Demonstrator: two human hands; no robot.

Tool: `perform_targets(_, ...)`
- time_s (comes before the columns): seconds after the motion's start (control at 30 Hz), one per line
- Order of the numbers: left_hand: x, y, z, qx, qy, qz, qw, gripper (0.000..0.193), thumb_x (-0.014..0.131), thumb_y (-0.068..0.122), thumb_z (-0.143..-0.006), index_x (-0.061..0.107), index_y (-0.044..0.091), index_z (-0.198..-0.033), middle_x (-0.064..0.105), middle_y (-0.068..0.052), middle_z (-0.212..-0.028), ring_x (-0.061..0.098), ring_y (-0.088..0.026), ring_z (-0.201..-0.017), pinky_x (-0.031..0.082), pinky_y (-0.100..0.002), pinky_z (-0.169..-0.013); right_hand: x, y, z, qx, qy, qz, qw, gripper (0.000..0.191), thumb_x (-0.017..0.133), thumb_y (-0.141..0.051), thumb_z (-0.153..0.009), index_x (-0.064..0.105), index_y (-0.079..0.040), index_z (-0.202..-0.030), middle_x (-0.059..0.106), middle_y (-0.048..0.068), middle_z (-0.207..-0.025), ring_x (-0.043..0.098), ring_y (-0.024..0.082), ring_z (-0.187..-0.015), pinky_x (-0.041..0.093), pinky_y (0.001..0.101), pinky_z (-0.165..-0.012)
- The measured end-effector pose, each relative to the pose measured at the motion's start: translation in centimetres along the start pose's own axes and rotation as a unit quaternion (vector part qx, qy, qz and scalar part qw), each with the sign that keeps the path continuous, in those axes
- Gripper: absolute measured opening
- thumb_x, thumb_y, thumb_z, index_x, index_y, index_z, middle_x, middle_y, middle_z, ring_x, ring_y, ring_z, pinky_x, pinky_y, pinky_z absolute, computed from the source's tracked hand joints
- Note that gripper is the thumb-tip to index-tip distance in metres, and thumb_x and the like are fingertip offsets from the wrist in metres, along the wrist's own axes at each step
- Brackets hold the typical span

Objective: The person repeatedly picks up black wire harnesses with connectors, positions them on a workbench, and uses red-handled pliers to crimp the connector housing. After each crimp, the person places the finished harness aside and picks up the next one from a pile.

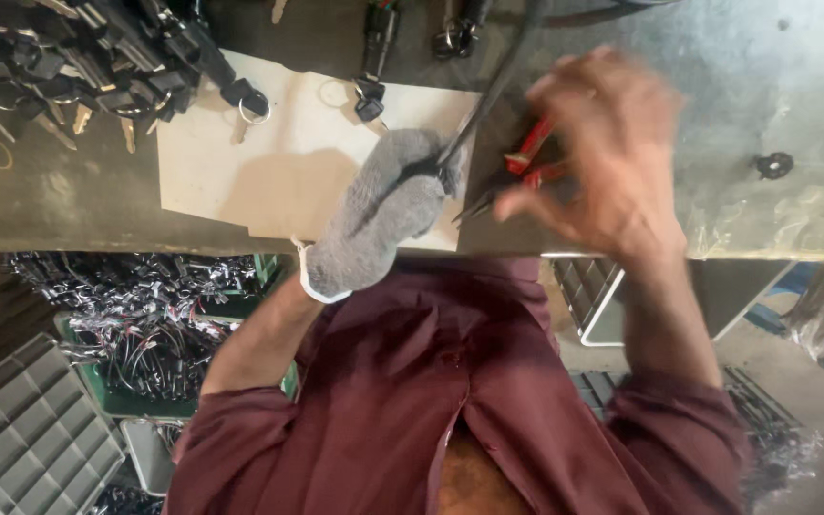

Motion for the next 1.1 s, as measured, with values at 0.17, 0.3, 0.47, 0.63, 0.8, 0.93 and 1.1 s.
perform_targets(0.17,1.2,1.0,-0.1,0.111,-0.015,-0.084,0.99,0.021,0.054,0.015,-0.112,0.047,0.003,-0.128,0.057,-0.006,-0.121,0.062,-0.015,-0.105,0.054,-0.029,-0.093,2.5,1.7,4.5,-0.002,-0.035,0.122,0.992,0.068,0.074,-0.065,-0.091,0.067,-0.01,-0.131,0.063,0.01,-0.133,0.054,0.029,-0.127,0.032,0.0537,-0.109)
perform_targets(0.3,3.0,1.7,-0.3,0.081,-0.022,-0.18,0.98,0.032,0.067,0.011,-0.108,0.049,0.002,-0.133,0.063,-0.007,-0.111,0.065,-0.014,-0.093,0.058,-0.028,-0.085,2.8,3.1,5.4,0.168,0.019,0.006,0.986,0.076,0.073,-0.068,-0.072,0.064,-0.005,-0.115,0.066,0.007,-0.111,0.06,0.024,-0.103,0.039,0.0548,-0.105)
perform_targets(0.47,4.3,3.1,-0.2,0.065,-0.069,-0.293,0.951,0.046,0.072,0.018,-0.105,0.042,0.004,-0.137,0.062,-0.009,-0.109,0.065,-0.016,-0.096,0.056,-0.032,-0.09,2.5,0.6,4.5,0.181,0.055,-0.526,0.829,0.035,0.073,-0.033,-0.095,0.064,-0.007,-0.117,0.068,0.001,-0.104,0.065,0.017,-0.098,0.053,0.0327,-0.087)
perform_targets(0.63,5.6,4.4,0.0,0.077,-0.08,-0.336,0.935,0.053,0.07,0.021,-0.107,0.035,0.004,-0.144,0.06,-0.012,-0.12,0.065,-0.022,-0.106,0.055,-0.035,-0.095,1.9,-1.5,2.6,0.087,0.133,-0.275,0.948,0.017,0.073,-0.004,-0.1,0.06,-0.003,-0.112,0.071,0.011,-0.115,0.072,0.028,-0.111,0.058,0.0341,-0.094)
perform_targets(0.8,6.0,5.1,0.0,0.096,-0.061,-0.355,0.928,0.061,0.068,0.023,-0.11,0.027,0.004,-0.151,0.058,-0.015,-0.131,0.065,-0.027,-0.116,0.055,-0.037,-0.1,1.2,-1.2,1.6,0.011,0.123,-0.08,0.989,0.03,0.083,-0.025,-0.099,0.057,-0.008,-0.098,0.067,0.006,-0.1,0.07,0.024,-0.09,0.055,0.0371,-0.079)
perform_targets(0.93,5.8,5.9,-0.1,0.078,-0.064,-0.321,0.942,0.066,0.066,0.025,-0.112,0.021,0.003,-0.156,0.057,-0.017,-0.14,0.066,-0.031,-0.124,0.054,-0.039,-0.104,1.5,-0.4,1.3,0.005,0.083,0.003,0.997,0.04,0.087,-0.037,-0.092,0.057,-0.013,-0.084,0.058,0.001,-0.081,0.063,0.02,-0.075,0.048,0.0356,-0.064)
perform_targets(1.1,5.4,6.0,0.8,-0.028,-0.098,-0.398,0.912,0.077,0.07,0.031,-0.103,0.027,0.002,-0.161,0.073,-0.011,-0.121,0.072,-0.033,-0.093,0.057,-0.041,-0.079,2.5,0.1,1.4,-0.015,0.07,-0.071,0.995,0.041,0.089,-0.038,-0.091,0.058,-0.011,-0.087,0.059,0.001,-0.083,0.06,0.018,-0.072,0.041,0.0336,-0.055)
Point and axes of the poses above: each hand's wrist, its own z-axis away from the middle knuckle, its own x-axis out of the palm, y = z × x, the point moved 3 cm from there along -z, towards the middle knuckle
